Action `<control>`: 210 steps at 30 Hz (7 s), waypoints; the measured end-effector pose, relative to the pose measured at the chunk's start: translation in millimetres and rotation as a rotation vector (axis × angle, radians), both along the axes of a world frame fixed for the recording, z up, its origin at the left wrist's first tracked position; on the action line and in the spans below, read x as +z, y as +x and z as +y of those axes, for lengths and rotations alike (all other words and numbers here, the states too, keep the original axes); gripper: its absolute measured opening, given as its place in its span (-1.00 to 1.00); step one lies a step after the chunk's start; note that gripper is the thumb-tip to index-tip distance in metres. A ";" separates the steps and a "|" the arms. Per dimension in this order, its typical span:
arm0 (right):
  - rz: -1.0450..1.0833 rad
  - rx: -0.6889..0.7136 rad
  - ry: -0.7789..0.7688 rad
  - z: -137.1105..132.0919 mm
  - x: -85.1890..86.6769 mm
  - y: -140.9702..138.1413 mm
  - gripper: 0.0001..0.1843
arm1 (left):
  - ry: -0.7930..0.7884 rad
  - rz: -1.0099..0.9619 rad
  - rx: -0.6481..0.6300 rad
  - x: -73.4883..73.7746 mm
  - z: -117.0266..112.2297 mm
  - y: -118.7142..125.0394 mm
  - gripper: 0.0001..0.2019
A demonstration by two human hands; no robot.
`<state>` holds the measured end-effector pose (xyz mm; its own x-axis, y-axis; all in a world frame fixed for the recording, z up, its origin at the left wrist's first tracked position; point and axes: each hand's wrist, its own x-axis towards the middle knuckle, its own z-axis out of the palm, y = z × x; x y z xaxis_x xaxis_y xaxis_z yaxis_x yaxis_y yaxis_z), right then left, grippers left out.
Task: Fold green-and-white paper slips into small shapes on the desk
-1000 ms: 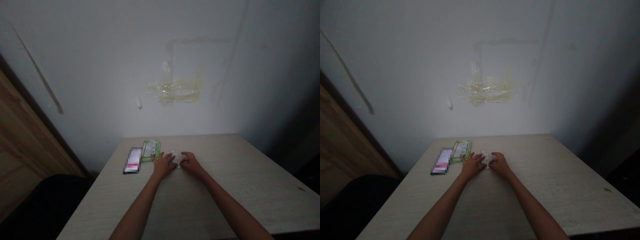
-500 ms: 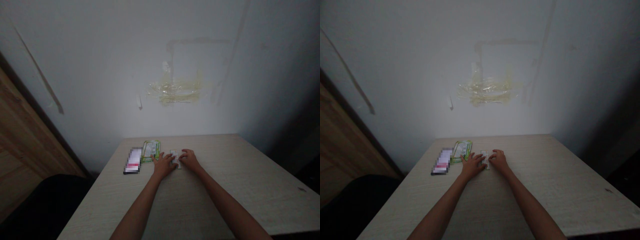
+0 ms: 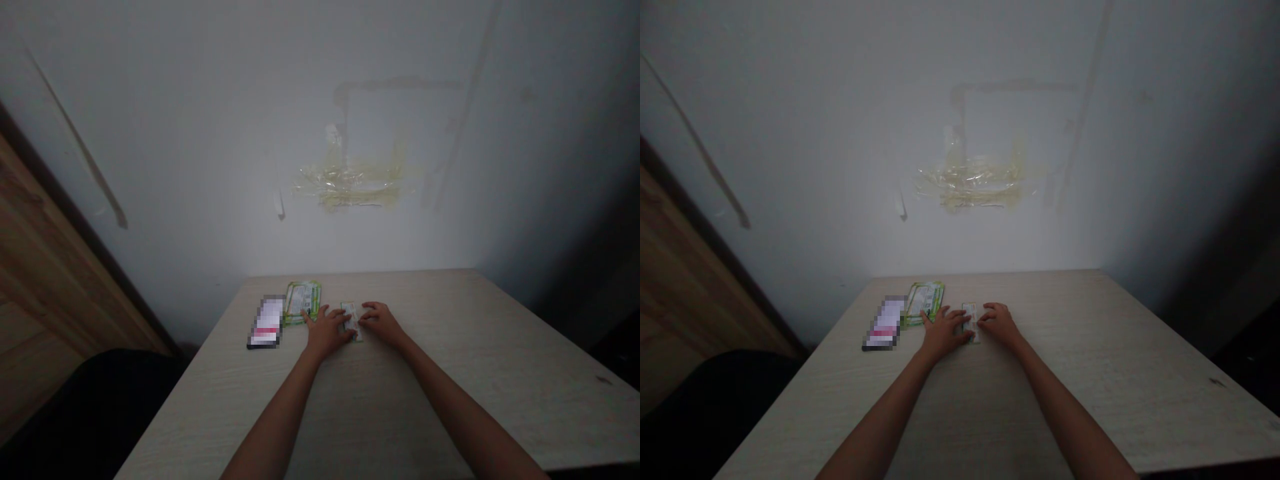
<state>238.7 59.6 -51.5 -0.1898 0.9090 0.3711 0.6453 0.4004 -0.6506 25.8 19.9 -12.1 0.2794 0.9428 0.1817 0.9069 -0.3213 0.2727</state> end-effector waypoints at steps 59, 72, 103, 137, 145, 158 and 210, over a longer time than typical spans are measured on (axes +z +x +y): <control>-0.215 -0.236 -0.115 16.5 15.5 -13.1 -0.67 | 0.096 -0.013 0.004 -3.9 -1.2 -0.3 -0.62; -0.219 0.019 -0.097 -11.7 8.7 1.8 -0.52 | 0.156 0.003 0.018 -0.9 -3.5 0.4 -0.68; -0.170 0.074 0.014 -27.3 17.5 -0.2 -0.68 | 0.150 -0.069 0.006 -4.8 1.5 -1.0 -0.78; 0.060 -0.007 0.002 -31.7 23.4 -2.3 -0.66 | 0.254 -0.072 0.137 -15.4 7.9 -1.5 -0.26; 0.062 -0.095 0.056 -26.4 14.1 1.8 -0.52 | 0.218 -0.062 0.162 -13.5 8.3 -2.1 -0.32; -0.140 0.010 0.136 -26.1 10.3 1.1 -0.60 | 0.141 -0.102 0.056 -11.3 5.5 -4.4 -0.78; -0.125 0.238 0.015 -30.0 22.9 11.3 -0.67 | -0.041 -0.088 -0.185 9.7 5.1 -19.0 -0.61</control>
